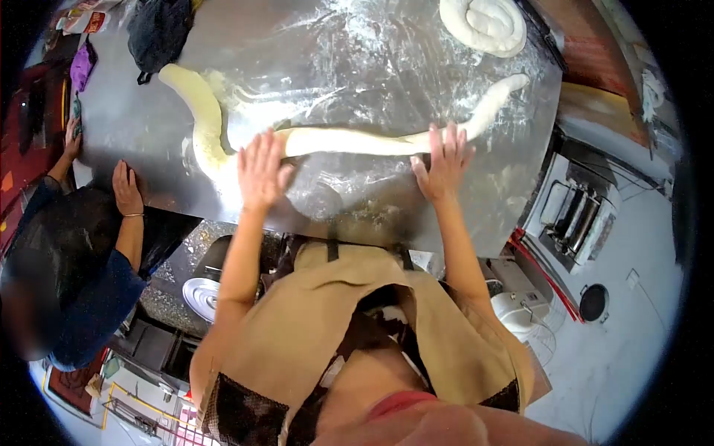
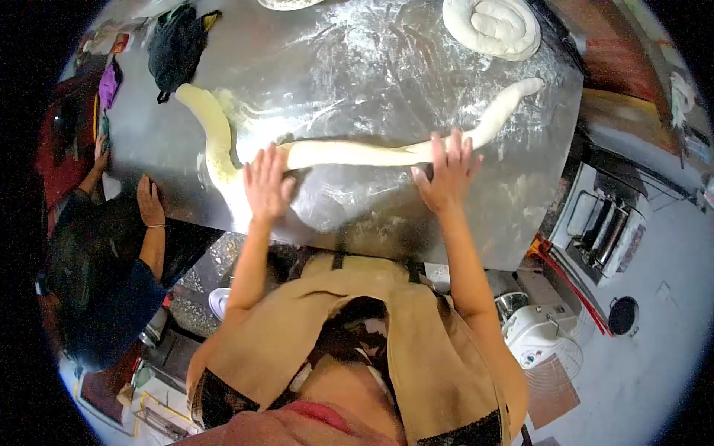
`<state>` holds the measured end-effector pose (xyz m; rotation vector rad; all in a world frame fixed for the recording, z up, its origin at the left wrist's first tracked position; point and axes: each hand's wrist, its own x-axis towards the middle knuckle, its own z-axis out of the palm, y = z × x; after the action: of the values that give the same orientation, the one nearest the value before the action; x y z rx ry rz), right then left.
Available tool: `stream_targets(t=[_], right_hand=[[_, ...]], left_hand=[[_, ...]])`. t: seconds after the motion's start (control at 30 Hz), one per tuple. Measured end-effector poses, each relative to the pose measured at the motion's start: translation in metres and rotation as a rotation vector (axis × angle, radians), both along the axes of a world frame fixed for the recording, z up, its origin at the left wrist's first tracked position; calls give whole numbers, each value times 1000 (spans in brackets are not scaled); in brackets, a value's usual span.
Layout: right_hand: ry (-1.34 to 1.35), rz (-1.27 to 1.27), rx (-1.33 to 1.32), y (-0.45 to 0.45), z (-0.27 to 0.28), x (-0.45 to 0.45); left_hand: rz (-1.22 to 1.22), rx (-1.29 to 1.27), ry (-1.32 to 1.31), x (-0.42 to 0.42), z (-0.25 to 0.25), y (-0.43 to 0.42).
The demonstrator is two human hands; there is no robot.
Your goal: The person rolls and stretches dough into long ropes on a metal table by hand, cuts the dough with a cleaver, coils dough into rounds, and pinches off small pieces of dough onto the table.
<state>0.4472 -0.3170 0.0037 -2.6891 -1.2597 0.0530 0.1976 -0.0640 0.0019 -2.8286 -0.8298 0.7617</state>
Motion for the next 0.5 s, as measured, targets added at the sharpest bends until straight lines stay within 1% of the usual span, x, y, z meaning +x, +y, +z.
stream_targets(t=[0.03, 0.07, 0.1, 0.13, 0.17, 0.2, 0.23, 0.27, 0.3, 0.33, 0.37, 0.4, 0.43, 0.47, 0.5], right_hand=[[-47, -82, -65, 1, 1, 1], [-95, -174, -123, 5, 2, 0], [-117, -208, -166, 26, 2, 18], [-142, -233, -203, 60, -3, 52], [-126, -306, -116, 89, -17, 86], [-105, -386, -28, 104, -27, 106], [-104, -398, -29, 99, -31, 107], [-142, -282, -99, 93, -34, 105], [-138, -206, -93, 77, -31, 93], [-133, -131, -88, 61, -27, 81], [-85, -102, -7, 24, -14, 40], [-133, -136, 23, -8, -16, 2], [-73, -166, 94, -32, -6, -31], [-77, -178, 86, -36, -3, -33], [-96, -168, 24, -37, -2, -31]], left_hand=[[-166, -6, -365, -23, -37, 37], [-209, -86, -594, -13, -34, 70], [-179, -250, -808, 0, -23, 103], [-179, -218, -814, 12, -26, 134], [-126, -207, -797, 21, -18, 152], [-133, -208, -797, 25, -16, 167], [-104, -227, -815, 28, -15, 181], [-77, -244, -833, 26, -12, 192], [-88, -245, -836, 18, -10, 195], [-116, -204, -742, 5, -9, 192], [-146, -160, -653, -5, -6, 192], [-155, -157, -665, -16, -3, 196], [-158, -159, -634, -32, 0, 198], [-158, -167, -601, -41, 0, 200], [-163, -171, -608, -42, 0, 204]])
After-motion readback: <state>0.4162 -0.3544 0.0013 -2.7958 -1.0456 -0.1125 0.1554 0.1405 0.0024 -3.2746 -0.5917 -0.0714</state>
